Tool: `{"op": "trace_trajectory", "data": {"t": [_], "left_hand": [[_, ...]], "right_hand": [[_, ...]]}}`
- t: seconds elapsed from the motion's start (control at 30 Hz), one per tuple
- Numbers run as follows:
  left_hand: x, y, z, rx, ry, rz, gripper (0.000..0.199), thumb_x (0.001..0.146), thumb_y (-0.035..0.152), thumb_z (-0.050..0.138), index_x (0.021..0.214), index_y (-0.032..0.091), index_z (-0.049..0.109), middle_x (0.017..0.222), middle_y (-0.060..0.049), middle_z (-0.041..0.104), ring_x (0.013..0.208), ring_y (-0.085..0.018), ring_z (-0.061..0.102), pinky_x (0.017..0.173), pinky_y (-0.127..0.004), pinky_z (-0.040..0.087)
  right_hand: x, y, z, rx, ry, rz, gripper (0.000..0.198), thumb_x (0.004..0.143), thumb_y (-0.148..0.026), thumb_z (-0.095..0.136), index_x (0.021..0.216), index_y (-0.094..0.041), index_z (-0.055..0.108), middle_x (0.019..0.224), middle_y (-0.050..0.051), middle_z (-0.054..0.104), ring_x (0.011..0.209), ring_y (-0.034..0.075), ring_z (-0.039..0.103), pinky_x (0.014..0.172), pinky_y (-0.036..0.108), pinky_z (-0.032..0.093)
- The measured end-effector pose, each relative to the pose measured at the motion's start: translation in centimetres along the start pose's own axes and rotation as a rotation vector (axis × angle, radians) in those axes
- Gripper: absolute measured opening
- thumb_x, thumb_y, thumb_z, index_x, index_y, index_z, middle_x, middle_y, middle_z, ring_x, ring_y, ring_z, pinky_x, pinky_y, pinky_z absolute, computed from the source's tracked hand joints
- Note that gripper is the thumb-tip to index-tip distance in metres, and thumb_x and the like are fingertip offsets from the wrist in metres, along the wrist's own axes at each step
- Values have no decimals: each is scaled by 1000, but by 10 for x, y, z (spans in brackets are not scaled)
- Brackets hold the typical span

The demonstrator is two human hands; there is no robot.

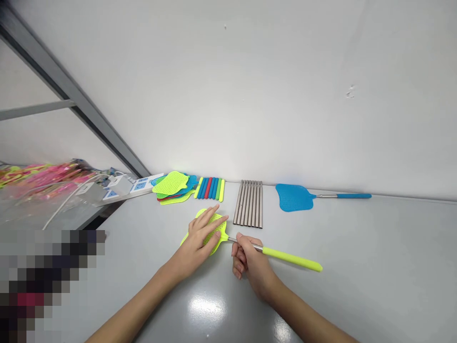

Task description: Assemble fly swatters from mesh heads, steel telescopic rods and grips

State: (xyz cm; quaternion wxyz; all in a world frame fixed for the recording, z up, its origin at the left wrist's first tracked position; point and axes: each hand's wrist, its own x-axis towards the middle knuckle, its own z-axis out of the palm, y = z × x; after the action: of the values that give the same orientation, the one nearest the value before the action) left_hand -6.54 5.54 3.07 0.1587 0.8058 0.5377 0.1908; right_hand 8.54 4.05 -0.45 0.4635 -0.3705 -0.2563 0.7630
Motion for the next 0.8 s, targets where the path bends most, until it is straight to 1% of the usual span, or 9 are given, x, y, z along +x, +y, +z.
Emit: {"op": "trace_trajectory", "data": {"t": [0.1, 0.17, 0.23, 0.37, 0.57, 0.8], "left_hand": [[0, 5, -6, -67, 38, 52, 28, 81, 17, 35, 103, 25, 49, 129, -4, 34, 121, -20, 26, 97, -40, 25], [0, 6, -7, -82, 57, 62, 22, 79, 16, 37, 95, 23, 50, 123, -5, 39, 118, -20, 30, 95, -39, 29], [1, 6, -6, -74, 63, 74, 18, 78, 15, 38, 90, 23, 49, 118, -5, 42, 116, -20, 33, 94, -39, 30], [2, 2, -8, -30, 46, 107, 16, 79, 17, 40, 88, 23, 51, 117, -4, 43, 114, -19, 35, 93, -37, 31], [2, 2, -19, -17, -19, 206, 17, 82, 18, 38, 83, 24, 54, 114, -3, 45, 113, -17, 37, 94, -34, 31], [-2, 9, -21, -33, -39, 236, 14, 80, 15, 39, 84, 21, 51, 110, -5, 46, 107, -17, 40, 90, -32, 34]], "right_hand": [[0, -1, -1, 10, 22, -34, 34, 74, -40, 51, 51, -16, 49, 40, -9, 25, 31, 5, 26, 30, 17, 27], [1, -1, -2, 11, 28, -46, 34, 74, -40, 52, 51, -16, 49, 40, -9, 25, 31, 5, 26, 30, 17, 27], [1, 0, -2, 7, 28, -47, 34, 74, -41, 52, 50, -16, 48, 40, -9, 25, 30, 4, 25, 30, 17, 26], [2, 3, -1, -11, 22, -57, 34, 74, -41, 52, 51, -16, 48, 40, -9, 26, 31, 4, 25, 29, 17, 26], [1, 7, -3, -69, 1, -75, 36, 76, -41, 49, 50, -16, 48, 40, -9, 27, 30, 5, 28, 30, 18, 29], [2, 8, -3, -128, -22, -68, 36, 77, -41, 48, 50, -16, 47, 39, -9, 26, 30, 5, 27, 29, 18, 27]]}}
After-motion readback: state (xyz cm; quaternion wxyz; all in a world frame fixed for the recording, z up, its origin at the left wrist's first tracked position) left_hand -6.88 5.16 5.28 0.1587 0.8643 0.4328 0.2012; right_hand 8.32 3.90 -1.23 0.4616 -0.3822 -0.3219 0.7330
